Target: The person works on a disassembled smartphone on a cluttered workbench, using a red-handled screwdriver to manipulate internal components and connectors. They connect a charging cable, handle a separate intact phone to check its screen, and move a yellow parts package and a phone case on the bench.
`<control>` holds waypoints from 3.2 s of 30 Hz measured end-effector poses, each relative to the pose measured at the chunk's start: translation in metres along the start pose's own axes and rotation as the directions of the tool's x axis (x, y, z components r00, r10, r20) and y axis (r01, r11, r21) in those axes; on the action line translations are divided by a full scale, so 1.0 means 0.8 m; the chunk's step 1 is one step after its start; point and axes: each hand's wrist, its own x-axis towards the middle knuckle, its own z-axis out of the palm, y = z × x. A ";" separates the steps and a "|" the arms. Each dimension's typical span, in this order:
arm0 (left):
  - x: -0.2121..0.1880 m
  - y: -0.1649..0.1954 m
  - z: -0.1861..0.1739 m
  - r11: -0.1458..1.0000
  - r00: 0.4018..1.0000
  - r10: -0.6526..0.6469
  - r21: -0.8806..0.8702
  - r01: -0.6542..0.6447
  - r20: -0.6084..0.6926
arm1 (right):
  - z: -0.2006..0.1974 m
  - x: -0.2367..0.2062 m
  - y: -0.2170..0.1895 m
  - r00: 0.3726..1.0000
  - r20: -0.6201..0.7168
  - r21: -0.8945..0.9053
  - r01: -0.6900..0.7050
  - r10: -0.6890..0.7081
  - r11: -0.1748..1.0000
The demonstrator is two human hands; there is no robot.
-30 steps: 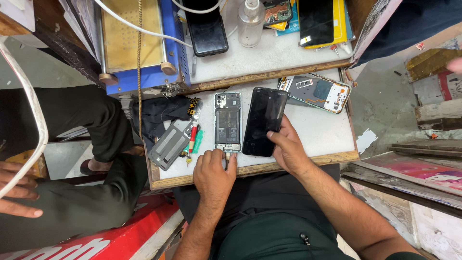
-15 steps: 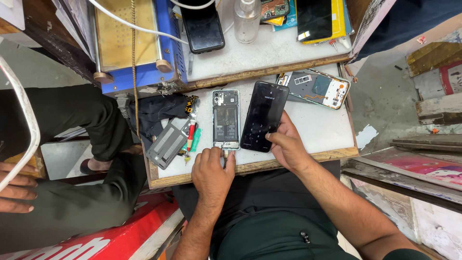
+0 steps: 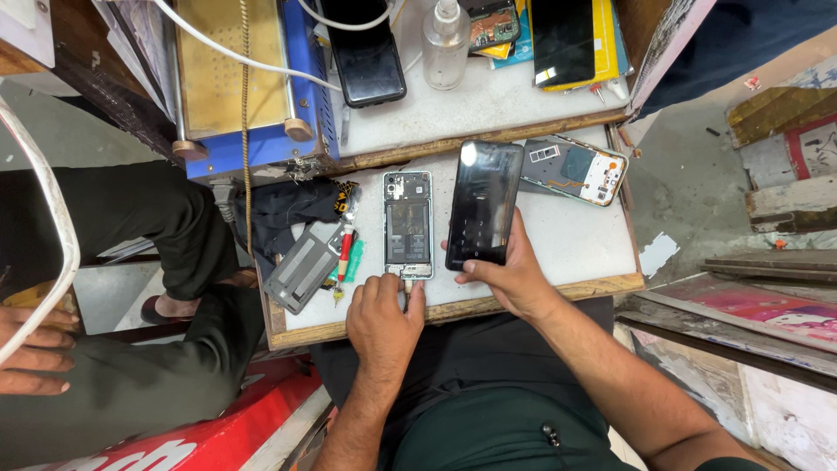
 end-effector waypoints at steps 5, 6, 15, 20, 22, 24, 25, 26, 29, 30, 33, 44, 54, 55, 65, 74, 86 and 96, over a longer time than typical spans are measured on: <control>0.001 0.003 -0.002 1.000 1.000 0.004 -0.006 -0.004 -0.012 | 0.008 -0.003 -0.001 0.998 -0.051 -0.192 0.015 -0.026 0.981; 0.001 0.003 -0.002 1.000 1.000 0.000 -0.006 0.000 -0.013 | 0.009 -0.003 -0.003 0.998 -0.055 -0.215 0.009 -0.021 0.976; 0.000 0.001 0.001 1.000 1.000 0.002 0.002 -0.002 -0.020 | 0.013 -0.003 -0.006 0.997 -0.063 -0.214 0.020 -0.034 0.977; 0.000 0.001 0.000 1.000 0.999 0.016 0.004 -0.016 -0.031 | 0.009 -0.003 -0.003 0.997 -0.062 -0.217 0.029 -0.043 0.976; 0.000 0.001 0.000 1.000 1.000 0.012 0.000 -0.012 -0.023 | 0.008 -0.003 -0.001 0.997 -0.060 -0.216 0.032 -0.046 0.976; -0.001 0.001 0.000 1.000 1.000 0.008 0.004 -0.008 -0.012 | 0.007 -0.002 -0.001 0.997 -0.053 -0.156 0.040 -0.049 0.987; 0.000 0.000 0.001 1.000 1.000 0.006 0.009 -0.006 -0.008 | 0.006 -0.002 -0.001 0.998 -0.046 -0.097 0.049 -0.054 0.994; 0.000 0.000 0.001 1.000 1.000 0.004 0.013 -0.004 -0.004 | 0.005 -0.001 -0.001 0.997 -0.040 -0.038 0.058 -0.060 0.998; -0.001 -0.002 0.002 1.000 1.000 0.015 0.015 -0.014 -0.023 | 0.003 -0.001 -0.003 0.998 -0.044 0.000 0.037 -0.037 0.999; -0.001 -0.002 0.003 1.000 1.000 0.015 0.013 -0.015 -0.014 | 0.003 -0.001 -0.003 0.998 -0.045 -0.027 0.039 -0.040 0.999; -0.001 -0.002 0.004 1.000 1.000 0.017 0.009 -0.017 -0.006 | 0.005 -0.002 -0.001 0.997 -0.071 -0.103 0.022 -0.030 0.994; -0.002 -0.002 0.003 1.000 0.999 0.017 -0.012 -0.018 -0.040 | -0.005 -0.001 0.005 0.999 0.003 -0.012 0.045 -0.045 0.999; -0.003 -0.003 0.004 1.000 0.999 0.022 0.001 -0.022 -0.034 | -0.011 0.000 0.008 0.998 0.050 0.073 0.023 -0.026 0.997; -0.003 -0.004 0.004 1.000 0.999 0.019 0.004 -0.019 -0.028 | -0.011 0.001 0.009 0.998 0.060 0.097 0.022 -0.028 0.995; -0.004 -0.006 0.006 0.999 0.999 0.032 -0.002 -0.032 -0.030 | -0.021 0.002 0.018 0.998 0.063 0.133 0.012 -0.020 0.991; -0.005 -0.006 0.005 1.000 1.000 0.016 0.004 -0.016 -0.007 | -0.021 0.001 0.017 0.998 0.056 0.127 0.012 -0.019 0.992; -0.006 -0.004 0.006 0.999 0.999 0.030 0.027 -0.029 -0.034 | -0.017 0.000 0.012 0.999 0.043 0.175 -0.015 0.008 0.985; -0.007 -0.007 0.010 0.999 1.000 0.018 0.028 -0.018 -0.007 | -0.015 -0.002 0.009 0.998 0.044 0.014 -0.056 0.055 0.998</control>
